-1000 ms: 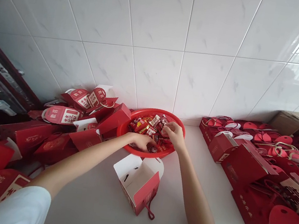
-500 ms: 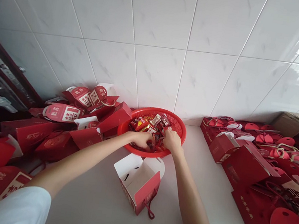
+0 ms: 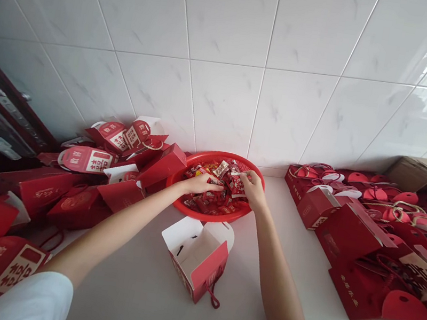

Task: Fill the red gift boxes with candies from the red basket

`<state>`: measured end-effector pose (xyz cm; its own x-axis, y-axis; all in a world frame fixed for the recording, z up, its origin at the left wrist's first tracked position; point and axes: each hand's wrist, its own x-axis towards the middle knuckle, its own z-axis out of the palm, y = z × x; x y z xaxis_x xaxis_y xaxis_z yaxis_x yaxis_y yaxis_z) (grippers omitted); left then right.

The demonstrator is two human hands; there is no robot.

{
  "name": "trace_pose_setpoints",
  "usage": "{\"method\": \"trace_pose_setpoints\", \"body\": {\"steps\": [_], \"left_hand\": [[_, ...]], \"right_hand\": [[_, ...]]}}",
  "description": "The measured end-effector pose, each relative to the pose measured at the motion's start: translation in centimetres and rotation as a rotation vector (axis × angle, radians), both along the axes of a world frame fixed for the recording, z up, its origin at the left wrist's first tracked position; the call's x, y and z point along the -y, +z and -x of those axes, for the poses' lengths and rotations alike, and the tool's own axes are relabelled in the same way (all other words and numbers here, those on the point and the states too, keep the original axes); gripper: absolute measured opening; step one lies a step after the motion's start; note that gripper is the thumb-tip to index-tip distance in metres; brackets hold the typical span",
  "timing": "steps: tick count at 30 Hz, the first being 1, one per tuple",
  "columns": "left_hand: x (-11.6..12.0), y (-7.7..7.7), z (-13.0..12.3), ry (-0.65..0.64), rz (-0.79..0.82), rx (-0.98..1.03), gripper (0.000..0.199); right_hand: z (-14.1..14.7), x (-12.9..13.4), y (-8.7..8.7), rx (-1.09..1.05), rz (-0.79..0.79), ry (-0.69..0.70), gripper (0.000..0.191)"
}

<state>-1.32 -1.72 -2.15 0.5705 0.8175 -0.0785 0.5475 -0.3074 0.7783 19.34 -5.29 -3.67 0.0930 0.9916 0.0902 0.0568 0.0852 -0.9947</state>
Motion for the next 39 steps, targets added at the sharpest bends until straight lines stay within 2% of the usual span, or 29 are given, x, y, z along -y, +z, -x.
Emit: {"method": "trace_pose_setpoints", "body": {"steps": [5,8,14,19,24,28,31,35,39], "left_hand": [[0.0,0.1,0.0,0.049,0.16,0.057,0.051],[-0.1,0.2,0.0,0.095,0.246,0.059,0.055],[0.0,0.6,0.0,0.084,0.341,-0.005,0.052],[-0.2,0.2,-0.1,0.055,0.283,-0.043,0.044],[-0.2,-0.2,-0.1,-0.048,0.178,-0.152,0.009],[0.4,-0.2,-0.3,-0.147,0.115,-0.24,0.036],[0.7,-0.3,-0.6,-0.195,0.081,-0.31,0.048],[0.5,-0.7,-0.9,-0.236,0.024,-0.433,0.058],[0.5,-0.7,-0.9,-0.238,0.047,-0.437,0.06]], "right_hand": [[0.1,0.4,0.9,-0.154,0.075,0.047,0.021],[0.2,0.7,1.3,-0.242,0.089,0.097,0.019],[0.1,1.0,1.5,-0.328,0.055,0.144,0.022],[0.1,0.9,1.4,-0.35,0.034,0.153,0.022],[0.3,0.8,1.2,-0.359,0.023,0.145,0.023],[0.4,0.8,1.1,-0.354,0.022,0.134,0.026],[0.5,0.8,1.1,-0.347,0.026,0.122,0.027],[0.7,0.9,1.2,-0.344,0.026,0.113,0.027],[0.8,0.9,1.2,-0.351,0.013,0.108,0.026]]}}
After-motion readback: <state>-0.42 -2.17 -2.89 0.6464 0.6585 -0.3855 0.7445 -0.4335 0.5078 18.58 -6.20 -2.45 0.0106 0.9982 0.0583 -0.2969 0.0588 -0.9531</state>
